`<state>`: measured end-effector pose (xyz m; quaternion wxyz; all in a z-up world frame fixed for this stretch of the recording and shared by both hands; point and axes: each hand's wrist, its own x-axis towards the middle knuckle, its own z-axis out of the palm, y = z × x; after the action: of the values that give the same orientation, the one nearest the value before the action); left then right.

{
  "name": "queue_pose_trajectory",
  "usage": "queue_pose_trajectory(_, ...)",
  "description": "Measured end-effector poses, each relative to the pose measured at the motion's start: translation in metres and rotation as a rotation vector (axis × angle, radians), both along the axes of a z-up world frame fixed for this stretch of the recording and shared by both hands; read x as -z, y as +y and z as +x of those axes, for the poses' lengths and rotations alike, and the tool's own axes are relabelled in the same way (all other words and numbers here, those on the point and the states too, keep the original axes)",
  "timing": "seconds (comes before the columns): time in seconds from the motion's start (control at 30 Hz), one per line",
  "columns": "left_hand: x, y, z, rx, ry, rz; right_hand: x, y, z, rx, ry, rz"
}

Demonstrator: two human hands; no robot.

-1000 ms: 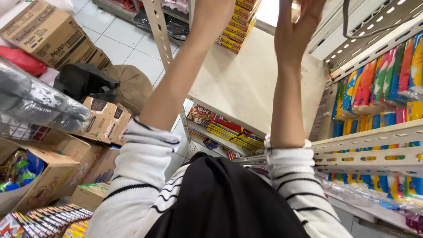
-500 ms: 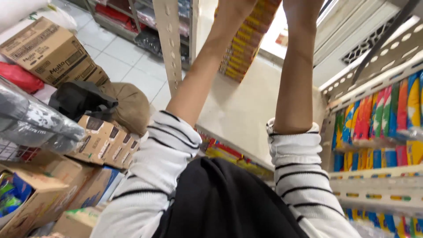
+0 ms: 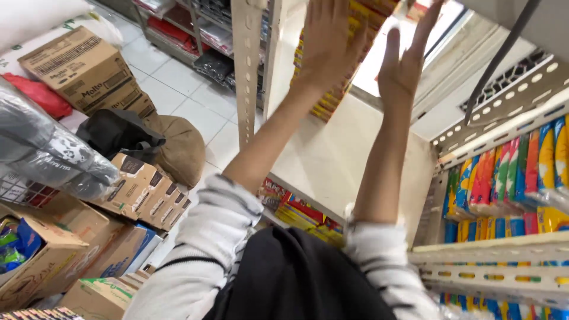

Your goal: The person restocks a store shelf by taking boxes of mosquito coils from stacks on the floor and arranging them in stacks on the shelf by hand.

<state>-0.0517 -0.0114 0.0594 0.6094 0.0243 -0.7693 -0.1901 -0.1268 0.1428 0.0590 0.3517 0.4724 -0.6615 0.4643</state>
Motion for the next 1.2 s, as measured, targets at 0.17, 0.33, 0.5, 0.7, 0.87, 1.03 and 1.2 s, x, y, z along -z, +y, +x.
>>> queue_pose_trajectory(0.17, 0.055, 0.034, 0.136, 0.347, -0.27, 0.011, 0.044, 0.062, 0.123, 0.075, -0.384, 0.287)
queue_pose_trajectory(0.33, 0.143, 0.05, 0.263, 0.324, -0.478, 0.214, 0.092, 0.09, 0.176, -0.354, -0.594, 0.454)
queue_pose_trajectory(0.5, 0.246, 0.05, 0.365, 0.07, -0.585, 0.602, 0.166, 0.057, 0.227, -0.681, -1.059, 0.458)
queue_pose_trajectory(0.7, 0.291, 0.075, 0.495, -0.283, -0.693, 0.768, 0.228, -0.012, 0.316, -0.816, -0.816, 0.861)
queue_pose_trajectory(0.87, 0.312, 0.103, 0.58, -0.659, -0.598, 0.786, 0.273, -0.058, 0.406, -0.898, -0.576, 1.235)
queue_pose_trajectory(1.03, 0.36, 0.128, 0.674, -0.826, -0.544, 0.916, 0.318, -0.092, 0.505, -1.124, -0.395, 1.356)
queue_pose_trajectory(1.2, 0.467, 0.133, 0.765, -1.278, -0.477, 0.975, 0.416, -0.103, 0.612, -1.194, -0.393, 1.508)
